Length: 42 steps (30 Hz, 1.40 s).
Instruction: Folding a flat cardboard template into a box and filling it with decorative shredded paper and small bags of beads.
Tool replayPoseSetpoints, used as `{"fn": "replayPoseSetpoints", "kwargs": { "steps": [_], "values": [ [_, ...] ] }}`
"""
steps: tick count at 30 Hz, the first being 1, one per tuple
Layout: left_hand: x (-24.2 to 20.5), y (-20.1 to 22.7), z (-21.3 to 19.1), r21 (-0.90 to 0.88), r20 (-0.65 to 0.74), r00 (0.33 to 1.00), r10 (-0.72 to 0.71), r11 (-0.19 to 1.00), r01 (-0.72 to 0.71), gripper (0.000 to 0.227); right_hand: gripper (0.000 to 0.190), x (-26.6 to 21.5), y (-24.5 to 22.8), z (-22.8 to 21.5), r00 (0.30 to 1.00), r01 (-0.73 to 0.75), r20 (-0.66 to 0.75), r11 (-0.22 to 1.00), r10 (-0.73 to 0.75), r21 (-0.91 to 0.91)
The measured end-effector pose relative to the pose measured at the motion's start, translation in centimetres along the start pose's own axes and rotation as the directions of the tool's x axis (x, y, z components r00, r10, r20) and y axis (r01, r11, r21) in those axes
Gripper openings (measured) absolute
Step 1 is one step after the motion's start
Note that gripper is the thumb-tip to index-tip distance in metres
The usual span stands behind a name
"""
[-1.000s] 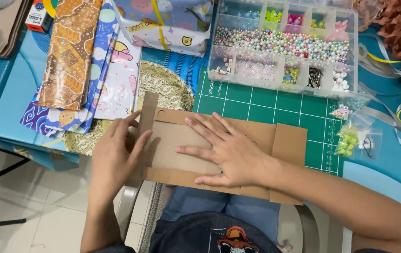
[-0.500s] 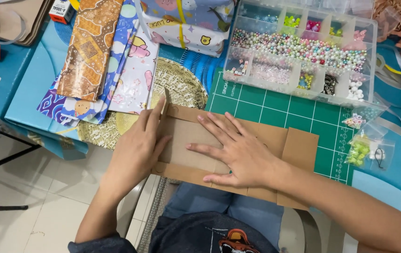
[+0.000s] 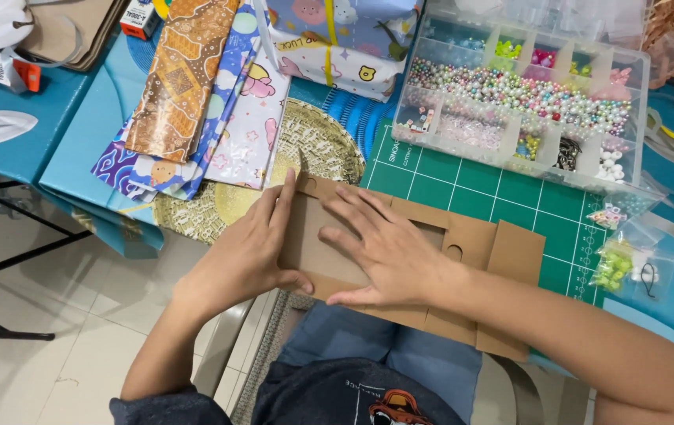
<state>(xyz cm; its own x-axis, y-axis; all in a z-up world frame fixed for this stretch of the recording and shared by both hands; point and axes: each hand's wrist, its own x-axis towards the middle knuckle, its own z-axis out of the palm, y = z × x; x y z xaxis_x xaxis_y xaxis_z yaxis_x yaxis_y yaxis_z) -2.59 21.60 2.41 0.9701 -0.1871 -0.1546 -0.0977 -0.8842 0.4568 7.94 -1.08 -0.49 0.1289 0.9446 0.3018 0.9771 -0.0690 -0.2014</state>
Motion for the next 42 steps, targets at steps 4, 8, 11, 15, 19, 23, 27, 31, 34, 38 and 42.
{"fn": "replayPoseSetpoints", "kwargs": {
  "steps": [4,8,11,15,19,23,27,31,34,38,42],
  "values": [
    [-0.3,0.2,0.1,-0.074,0.021,0.995,-0.093,0.993,0.094,0.149,0.099,1.6,0.1,0.9,1.000,0.000,0.030,1.000,0.001,-0.021],
    [-2.4,0.9,1.3,-0.088,-0.092,0.991,-0.094,0.992,0.086,0.119,0.097,1.3,0.6,1.6,1.000,0.001,0.006,0.999,-0.001,0.053],
    [-4.1,2.1,3.5,-0.052,-0.239,0.958,-0.158,0.987,0.150,0.089,0.096,1.4,0.5,1.5,0.999,-0.016,0.050,0.999,0.013,0.041],
    [-4.7,3.4,6.5,0.191,-0.511,0.860,-0.004,0.975,0.118,0.073,0.090,1.4,0.5,1.5,0.999,-0.020,0.040,0.998,0.018,0.055],
    [-5.8,2.9,6.0,0.180,-0.573,0.816,0.084,0.983,0.025,0.062,0.092,1.3,0.6,1.5,0.999,-0.031,0.022,0.997,0.030,0.068],
    [-6.4,2.0,6.2,0.043,-0.569,0.820,0.055,0.998,-0.037,0.051,0.100,1.3,0.7,1.8,0.999,-0.046,-0.003,0.997,0.046,0.058],
    [-6.5,2.2,6.4,-0.266,-0.553,0.828,-0.092,0.961,-0.071,0.050,0.095,1.8,0.6,1.7,0.998,-0.068,-0.012,0.993,0.067,-0.096],
    [-5.9,1.4,9.4,-0.839,-0.491,0.675,-0.551,0.507,-0.197,0.043,0.090,2.0,0.6,1.4,0.997,-0.072,-0.007,0.995,0.072,-0.072],
    [-5.6,0.8,11.3,-0.753,-0.587,0.623,-0.517,0.631,-0.186,0.026,0.093,1.9,0.7,1.6,0.998,-0.055,-0.015,0.992,0.054,-0.109],
    [-5.3,0.2,13.2,-0.623,-0.701,0.541,-0.465,0.768,-0.146,0.025,0.100,1.7,0.8,1.7,0.998,-0.067,-0.024,0.996,0.066,-0.059],
    [-5.3,0.1,13.5,-0.750,-0.625,0.504,-0.595,0.637,-0.179,0.023,0.101,1.8,0.7,1.6,0.995,-0.096,-0.004,0.995,0.096,-0.032]
  ]
}}
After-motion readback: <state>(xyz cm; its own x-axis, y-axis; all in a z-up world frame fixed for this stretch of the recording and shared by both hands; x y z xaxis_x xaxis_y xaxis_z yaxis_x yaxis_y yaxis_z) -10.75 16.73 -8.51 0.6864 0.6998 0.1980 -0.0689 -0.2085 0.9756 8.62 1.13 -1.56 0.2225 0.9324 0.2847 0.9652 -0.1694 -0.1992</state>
